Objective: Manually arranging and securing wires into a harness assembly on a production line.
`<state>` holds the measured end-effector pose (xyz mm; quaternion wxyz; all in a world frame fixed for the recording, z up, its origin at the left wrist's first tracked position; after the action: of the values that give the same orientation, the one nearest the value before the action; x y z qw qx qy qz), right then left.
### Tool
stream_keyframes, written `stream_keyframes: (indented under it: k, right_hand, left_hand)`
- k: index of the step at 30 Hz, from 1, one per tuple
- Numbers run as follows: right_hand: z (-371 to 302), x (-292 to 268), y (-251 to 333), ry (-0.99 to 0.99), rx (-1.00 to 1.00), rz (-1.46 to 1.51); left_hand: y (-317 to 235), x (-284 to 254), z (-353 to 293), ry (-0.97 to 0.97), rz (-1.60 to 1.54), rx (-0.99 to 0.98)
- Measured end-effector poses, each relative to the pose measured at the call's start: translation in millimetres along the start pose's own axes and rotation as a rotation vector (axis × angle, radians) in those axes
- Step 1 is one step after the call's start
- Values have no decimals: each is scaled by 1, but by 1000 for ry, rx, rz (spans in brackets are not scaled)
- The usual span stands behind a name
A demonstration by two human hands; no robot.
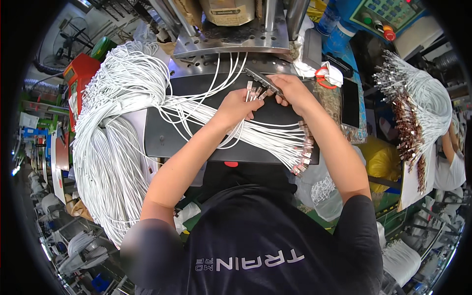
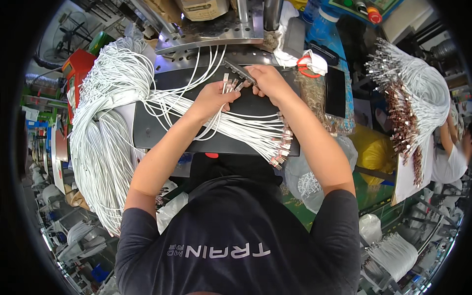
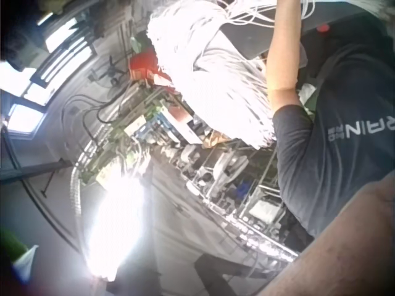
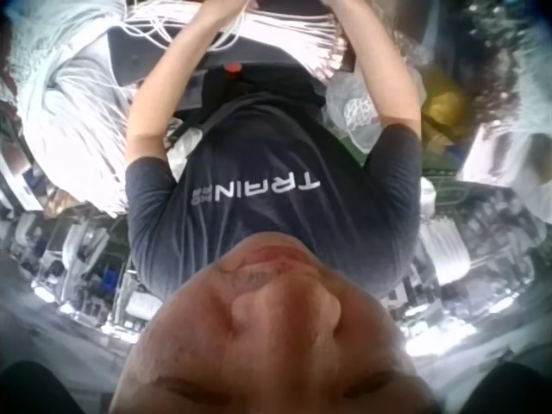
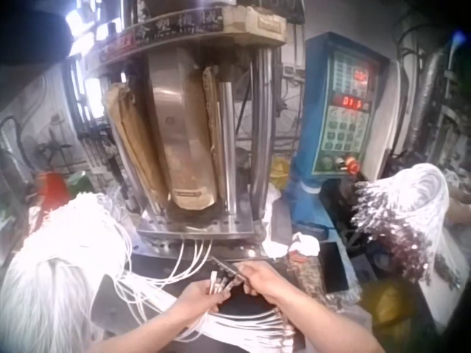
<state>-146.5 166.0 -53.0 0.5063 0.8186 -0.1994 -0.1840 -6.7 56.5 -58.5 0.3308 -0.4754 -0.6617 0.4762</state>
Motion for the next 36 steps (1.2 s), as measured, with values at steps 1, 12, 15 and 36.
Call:
stream_keyframes:
  k: [1,12,15,36]
  right_hand:
    - [0,2,-4,-2,10,98]
    - [-4,10,-9,-128,-192,39]
    - [-5,12,-11,-96,-174,132]
    - [-13,-2,2,41,-218,-141]
  left_hand:
    - [-2,2,-2,-29,74,12]
    - [-4,2,-1,33,-8,-55]
    - [-7,5,-3,48,-28,-60]
    - [0,-14,-5,-8,-174,-80]
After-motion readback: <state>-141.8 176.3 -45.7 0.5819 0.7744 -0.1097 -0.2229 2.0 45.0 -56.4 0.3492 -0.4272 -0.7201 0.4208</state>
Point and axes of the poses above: each hand's wrist, its own z-axis towards the middle knuckle, its own x-axis out of the palm, y = z × x, the point moved 6 cm from there along z, towards the middle knuckle, and after that the axes turned 2 degrees about x, right-handed, at the moved point
